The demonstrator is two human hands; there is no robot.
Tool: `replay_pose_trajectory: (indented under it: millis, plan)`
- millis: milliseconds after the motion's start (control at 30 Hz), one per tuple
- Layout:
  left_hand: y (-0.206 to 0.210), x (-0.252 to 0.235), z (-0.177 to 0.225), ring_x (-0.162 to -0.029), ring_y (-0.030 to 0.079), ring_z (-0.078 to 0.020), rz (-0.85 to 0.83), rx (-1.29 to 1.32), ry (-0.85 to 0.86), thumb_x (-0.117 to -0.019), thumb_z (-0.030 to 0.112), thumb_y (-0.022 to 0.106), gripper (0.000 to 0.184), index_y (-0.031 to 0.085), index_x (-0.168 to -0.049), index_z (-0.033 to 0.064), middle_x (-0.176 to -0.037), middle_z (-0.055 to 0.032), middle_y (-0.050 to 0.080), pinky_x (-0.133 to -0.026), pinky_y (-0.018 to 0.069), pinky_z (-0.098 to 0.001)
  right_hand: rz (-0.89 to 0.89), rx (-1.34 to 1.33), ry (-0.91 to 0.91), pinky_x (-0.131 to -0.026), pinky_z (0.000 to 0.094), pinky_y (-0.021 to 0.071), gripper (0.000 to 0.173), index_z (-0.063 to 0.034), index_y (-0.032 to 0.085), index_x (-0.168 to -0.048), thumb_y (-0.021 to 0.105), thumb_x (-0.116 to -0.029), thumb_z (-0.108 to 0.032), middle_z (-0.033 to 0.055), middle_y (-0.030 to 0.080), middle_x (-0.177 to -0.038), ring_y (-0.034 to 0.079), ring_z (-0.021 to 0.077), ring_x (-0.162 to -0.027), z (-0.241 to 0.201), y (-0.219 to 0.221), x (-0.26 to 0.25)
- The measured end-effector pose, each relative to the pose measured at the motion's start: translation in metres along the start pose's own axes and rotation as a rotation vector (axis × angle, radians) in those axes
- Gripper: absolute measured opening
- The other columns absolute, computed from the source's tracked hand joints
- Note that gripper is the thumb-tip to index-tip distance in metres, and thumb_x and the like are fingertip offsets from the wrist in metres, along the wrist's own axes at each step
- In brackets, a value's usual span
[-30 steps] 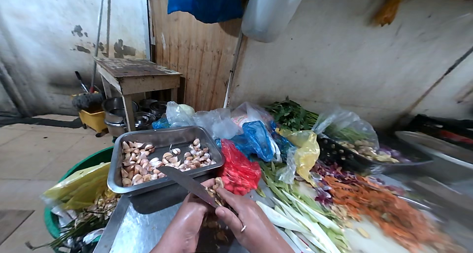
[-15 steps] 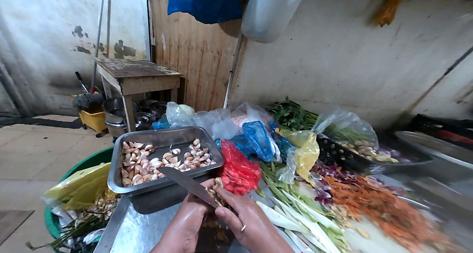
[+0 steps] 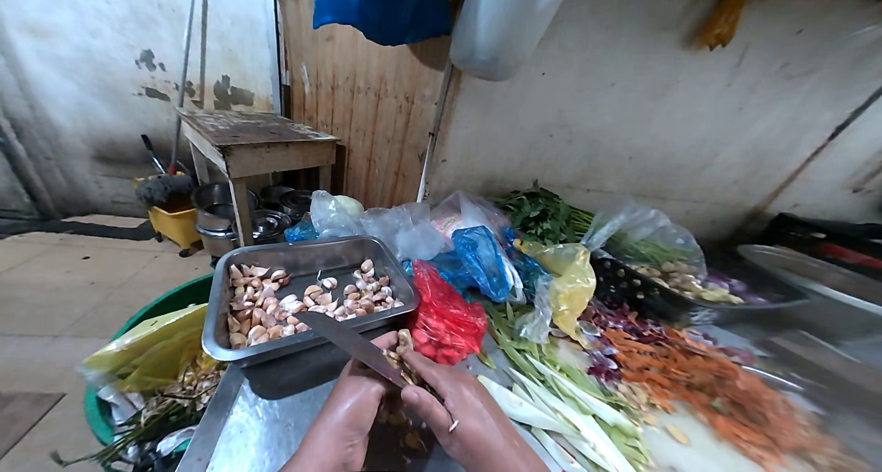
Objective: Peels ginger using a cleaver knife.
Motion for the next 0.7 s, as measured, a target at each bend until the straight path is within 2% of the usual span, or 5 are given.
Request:
replay_pose_trajectory:
  millis: [300,467,700]
  plan:
    - [-0.0003,-0.0004,0.0004,-0.09,0.069,-0.0132,-0.004,0.003,0.002,-0.0944,-0.007,0.059,0.038,0.06,-0.131,0.0039,-0.106,-0.0068,0.071,-0.075,0.0577,-0.0279,-0.013,-0.012,0.01,-0.086,0.0559,0.0571,0.081,-0.0073,0.061,-0.141,0.032,-0.1001,-0.071,0.0147,0.074,-0.118,0.073,0.0291,-0.104,0.0012,0.0015,-0.0005]
    - [-0.0005,-0.0005,-0.0009,-0.085,0.069,-0.0132,0.0,0.001,-0.009,-0.0954,-0.006,0.059,0.039,0.059,-0.133,0.0039,-0.104,-0.0071,0.071,-0.07,0.0576,-0.0278,-0.011,-0.006,0.004,-0.087,0.0565,0.057,0.08,-0.0069,0.061,-0.142,0.033,-0.1006,-0.07,0.0153,0.073,-0.118,0.073,0.0302,-0.105,-0.0002,0.001,-0.0003]
    - [0.0001,-0.0002,0.0003,-0.088,0.069,-0.0123,-0.006,0.002,0.002,-0.0947,-0.007,0.059,0.037,0.06,-0.13,0.003,-0.104,-0.0062,0.071,-0.075,0.0581,-0.0273,-0.031,-0.008,0.02,-0.089,0.0573,0.056,0.078,-0.0069,0.06,-0.143,0.034,-0.1013,-0.068,0.0155,0.073,-0.121,0.072,0.0309,-0.107,0.0007,0.0026,0.0003]
Point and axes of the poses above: each hand's wrist, its own x-axis away from the middle knuckle, its own y-axis out of the palm, z = x × y, the point moved 10 cm from there along -x, towards the middle knuckle
